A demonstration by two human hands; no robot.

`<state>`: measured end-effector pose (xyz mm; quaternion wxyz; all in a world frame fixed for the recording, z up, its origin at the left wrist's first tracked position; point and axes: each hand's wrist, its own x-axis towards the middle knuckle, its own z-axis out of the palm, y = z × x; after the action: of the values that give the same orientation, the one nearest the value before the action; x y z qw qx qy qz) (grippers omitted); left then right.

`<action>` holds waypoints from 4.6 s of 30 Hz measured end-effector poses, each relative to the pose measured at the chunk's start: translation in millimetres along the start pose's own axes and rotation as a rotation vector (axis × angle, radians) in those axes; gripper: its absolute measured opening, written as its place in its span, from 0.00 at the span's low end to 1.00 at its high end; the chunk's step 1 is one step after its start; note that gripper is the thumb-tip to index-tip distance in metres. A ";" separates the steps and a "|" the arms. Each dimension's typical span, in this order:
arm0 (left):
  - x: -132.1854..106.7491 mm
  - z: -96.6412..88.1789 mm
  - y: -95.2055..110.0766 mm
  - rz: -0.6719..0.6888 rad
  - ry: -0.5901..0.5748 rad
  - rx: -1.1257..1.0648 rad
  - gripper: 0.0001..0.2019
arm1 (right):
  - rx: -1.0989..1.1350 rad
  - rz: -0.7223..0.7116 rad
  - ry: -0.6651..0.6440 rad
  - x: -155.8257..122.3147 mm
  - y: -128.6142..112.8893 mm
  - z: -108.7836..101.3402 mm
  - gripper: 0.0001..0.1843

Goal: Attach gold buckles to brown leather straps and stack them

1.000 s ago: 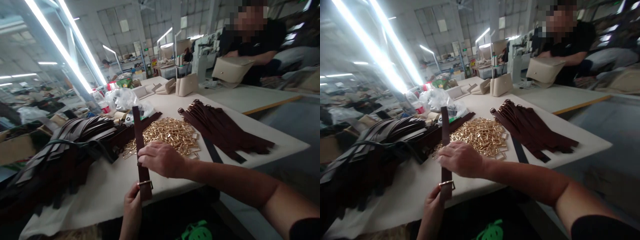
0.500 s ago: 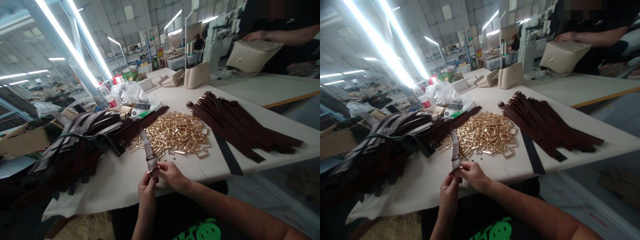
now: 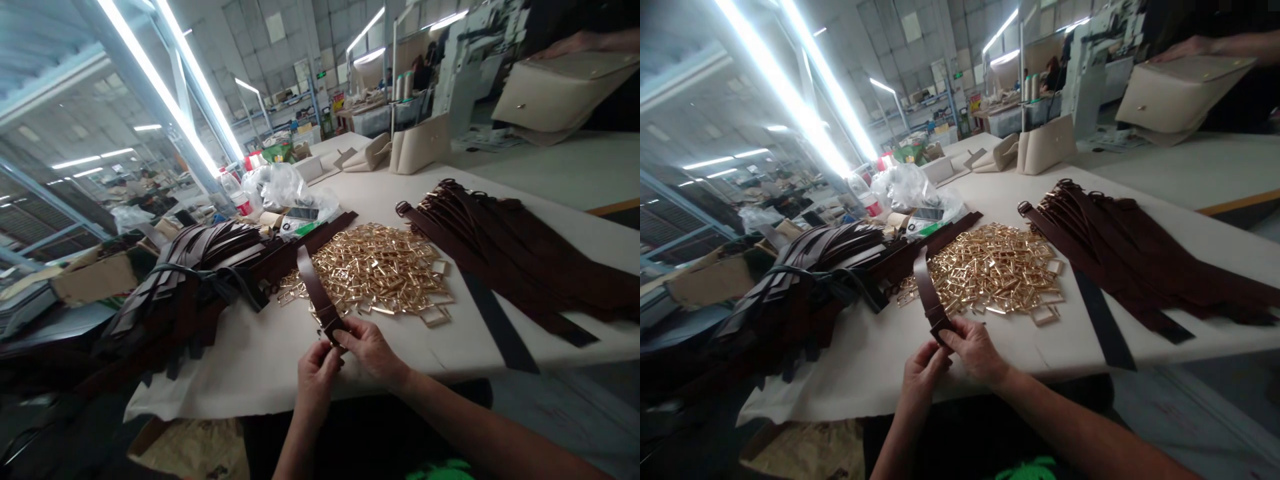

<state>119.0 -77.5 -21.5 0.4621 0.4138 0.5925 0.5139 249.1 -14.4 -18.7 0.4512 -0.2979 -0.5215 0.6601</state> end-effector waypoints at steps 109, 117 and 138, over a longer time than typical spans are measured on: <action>39.1 13.8 13.9 -0.096 0.099 -0.587 0.19 | -0.043 -0.071 -0.021 3.2 13.1 -7.4 0.10; 45.0 28.3 43.2 -0.285 -0.053 -0.783 0.08 | -0.220 -0.149 0.025 2.3 12.0 -7.6 0.03; 7.8 31.6 -3.8 -0.069 0.052 -0.707 0.17 | -0.320 -0.168 -0.145 -3.0 7.6 -12.0 0.10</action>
<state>147.9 -63.2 -27.6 0.5788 0.1947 0.4031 0.6816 258.6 -12.4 -29.5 0.4129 -0.2730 -0.6741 0.5483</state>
